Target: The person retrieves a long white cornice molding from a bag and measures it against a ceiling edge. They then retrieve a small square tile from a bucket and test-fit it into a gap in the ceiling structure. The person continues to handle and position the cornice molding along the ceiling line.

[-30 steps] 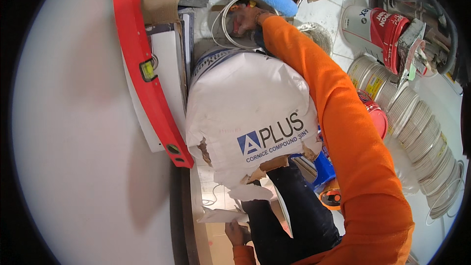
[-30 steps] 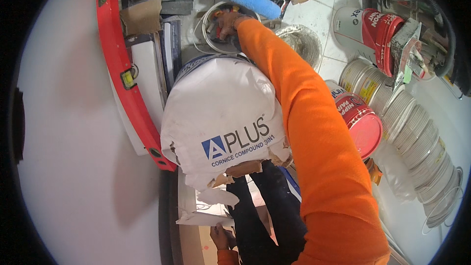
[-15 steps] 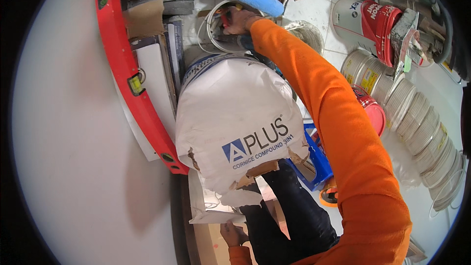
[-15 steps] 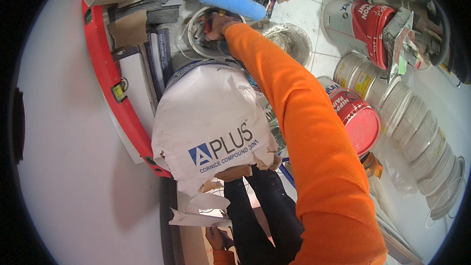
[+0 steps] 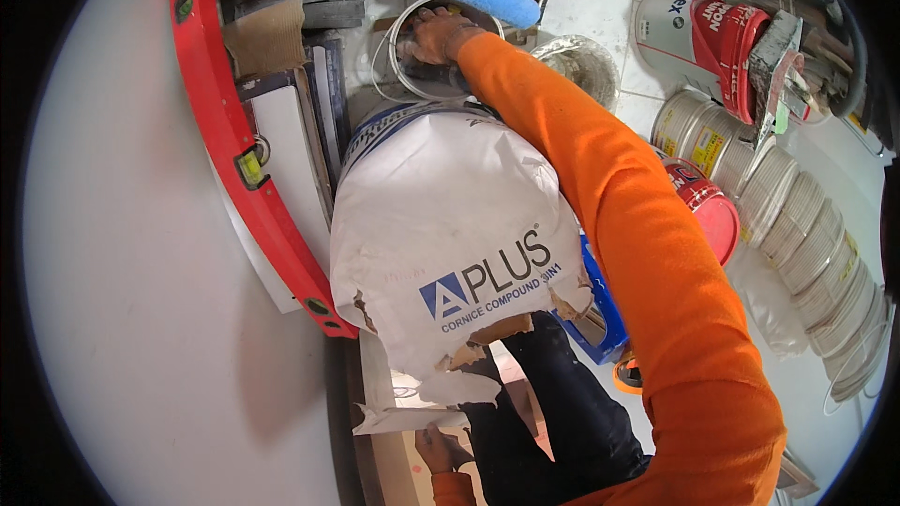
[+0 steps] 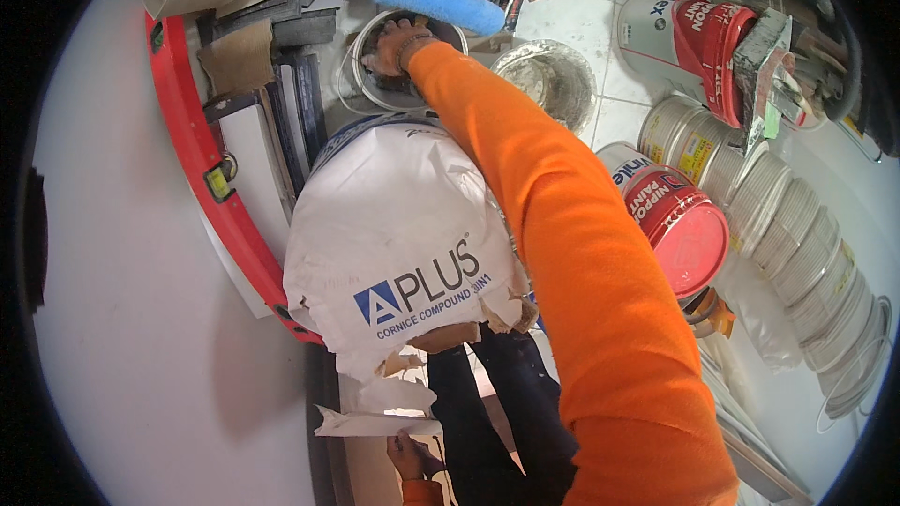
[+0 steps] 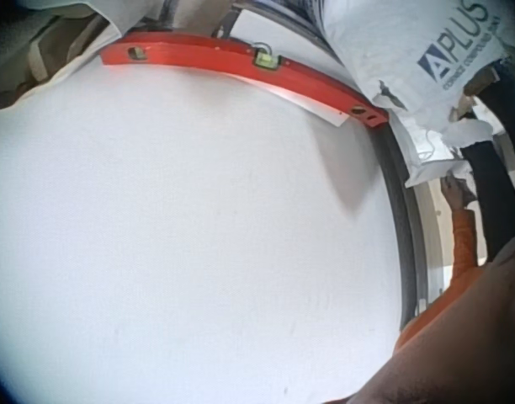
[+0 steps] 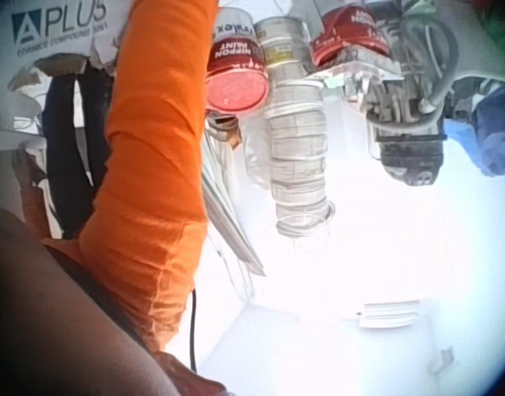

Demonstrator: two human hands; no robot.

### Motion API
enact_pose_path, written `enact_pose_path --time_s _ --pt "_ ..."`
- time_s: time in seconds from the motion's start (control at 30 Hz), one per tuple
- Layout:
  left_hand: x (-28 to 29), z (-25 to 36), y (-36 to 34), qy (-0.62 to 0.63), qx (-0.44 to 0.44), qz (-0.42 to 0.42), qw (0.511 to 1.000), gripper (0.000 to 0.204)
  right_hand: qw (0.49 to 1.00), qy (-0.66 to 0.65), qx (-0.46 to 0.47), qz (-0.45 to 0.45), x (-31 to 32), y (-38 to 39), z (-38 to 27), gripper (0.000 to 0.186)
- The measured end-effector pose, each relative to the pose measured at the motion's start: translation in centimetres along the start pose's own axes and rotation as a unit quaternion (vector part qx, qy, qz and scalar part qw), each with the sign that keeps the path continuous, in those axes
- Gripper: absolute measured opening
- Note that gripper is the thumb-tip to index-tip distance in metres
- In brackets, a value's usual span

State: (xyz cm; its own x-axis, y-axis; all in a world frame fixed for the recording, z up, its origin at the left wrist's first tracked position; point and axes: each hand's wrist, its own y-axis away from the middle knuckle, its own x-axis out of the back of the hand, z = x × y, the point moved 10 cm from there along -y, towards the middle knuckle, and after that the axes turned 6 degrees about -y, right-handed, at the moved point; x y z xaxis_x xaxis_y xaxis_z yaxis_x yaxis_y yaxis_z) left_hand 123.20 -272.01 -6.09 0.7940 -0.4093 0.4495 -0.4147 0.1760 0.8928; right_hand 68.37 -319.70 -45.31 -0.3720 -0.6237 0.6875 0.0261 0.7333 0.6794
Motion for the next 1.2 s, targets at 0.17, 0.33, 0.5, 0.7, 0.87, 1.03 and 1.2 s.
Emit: enact_pose_path --time_s 0.17,0.33,0.5,0.7,0.87,1.03,1.2 --pt "0.3 -1.1 0.0 -0.020 0.009 0.006 1.000 0.026 0.989 0.052 0.035 -0.132 -2.2 -3.8 -1.4 0.044" --pt "-0.3 -0.4 0.6 -0.027 -0.015 0.023 0.999 0.024 0.992 -0.026 -0.062 -0.110 -4.0 -5.1 1.5 0.061" --pt "-0.2 -0.8 0.2 -0.069 0.023 -0.014 0.997 0.028 0.994 -0.004 -0.066 -0.088 -3.5 -4.5 2.2 0.075" --pt "-0.4 -1.7 1.1 -0.006 0.055 0.000 0.998 0.029 0.991 0.067 -0.029 -0.111 -1.2 -2.2 -0.7 0.067" --pt "-0.6 2.4 2.0 -0.008 0.025 -0.010 1.000 0.027 0.990 0.091 0.020 -0.103 -1.3 -1.5 -1.7 0.063" --pt "-1.9 6.4 2.3 0.013 0.004 -0.033 0.999 0.029 0.982 0.117 0.004 -0.149 -2.8 -2.5 -1.0 0.058" --pt "-1.8 5.2 1.8 0.009 0.012 -0.023 1.000 0.026 0.988 0.092 0.084 -0.093 -2.2 -2.4 -1.5 0.051"
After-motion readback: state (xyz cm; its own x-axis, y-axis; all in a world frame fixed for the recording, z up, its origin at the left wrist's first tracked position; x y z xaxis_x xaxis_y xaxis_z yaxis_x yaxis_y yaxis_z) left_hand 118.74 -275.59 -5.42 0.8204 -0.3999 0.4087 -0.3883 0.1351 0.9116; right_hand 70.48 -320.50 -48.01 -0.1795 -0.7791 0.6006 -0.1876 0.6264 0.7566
